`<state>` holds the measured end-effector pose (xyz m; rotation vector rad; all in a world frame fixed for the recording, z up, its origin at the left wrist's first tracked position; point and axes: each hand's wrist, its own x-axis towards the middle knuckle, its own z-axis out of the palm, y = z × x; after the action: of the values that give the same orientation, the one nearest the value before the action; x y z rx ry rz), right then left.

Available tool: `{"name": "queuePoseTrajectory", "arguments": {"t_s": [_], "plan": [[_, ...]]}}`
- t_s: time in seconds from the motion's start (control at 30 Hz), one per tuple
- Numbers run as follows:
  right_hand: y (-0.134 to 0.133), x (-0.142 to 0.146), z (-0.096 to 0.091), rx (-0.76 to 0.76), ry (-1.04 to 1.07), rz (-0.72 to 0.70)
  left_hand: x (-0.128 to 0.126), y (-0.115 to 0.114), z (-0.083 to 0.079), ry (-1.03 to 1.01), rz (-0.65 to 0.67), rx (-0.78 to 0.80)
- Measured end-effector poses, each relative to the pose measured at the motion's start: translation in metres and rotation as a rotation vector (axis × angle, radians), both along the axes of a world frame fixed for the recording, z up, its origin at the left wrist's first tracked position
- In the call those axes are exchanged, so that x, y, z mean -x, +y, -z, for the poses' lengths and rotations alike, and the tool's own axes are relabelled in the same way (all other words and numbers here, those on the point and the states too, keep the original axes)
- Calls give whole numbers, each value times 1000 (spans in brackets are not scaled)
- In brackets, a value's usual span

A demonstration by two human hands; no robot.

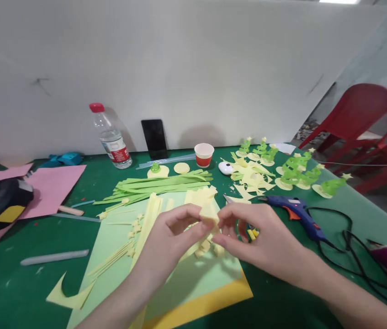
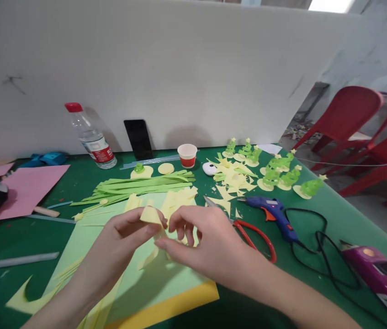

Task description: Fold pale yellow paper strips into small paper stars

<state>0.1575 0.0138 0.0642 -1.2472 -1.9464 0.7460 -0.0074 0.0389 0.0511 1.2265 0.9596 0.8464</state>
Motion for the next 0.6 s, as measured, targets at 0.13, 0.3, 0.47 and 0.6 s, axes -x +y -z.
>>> {"name": "queuePoseTrajectory", "arguments": {"t_s": [0.13,0.3,0.47,0.6], "plan": [[-3,2,6,99,34,-125,0,0,-1,69,20,-74],[-3,-11,0,353,191,-211,1,-2,-7,165,35,-161],[-3,-21,5,457,516,-330,-2,-4,-6,132,100,-186],[2,-17,8,406,541,-299,-5,-9,-4,102,72,-158]]}}
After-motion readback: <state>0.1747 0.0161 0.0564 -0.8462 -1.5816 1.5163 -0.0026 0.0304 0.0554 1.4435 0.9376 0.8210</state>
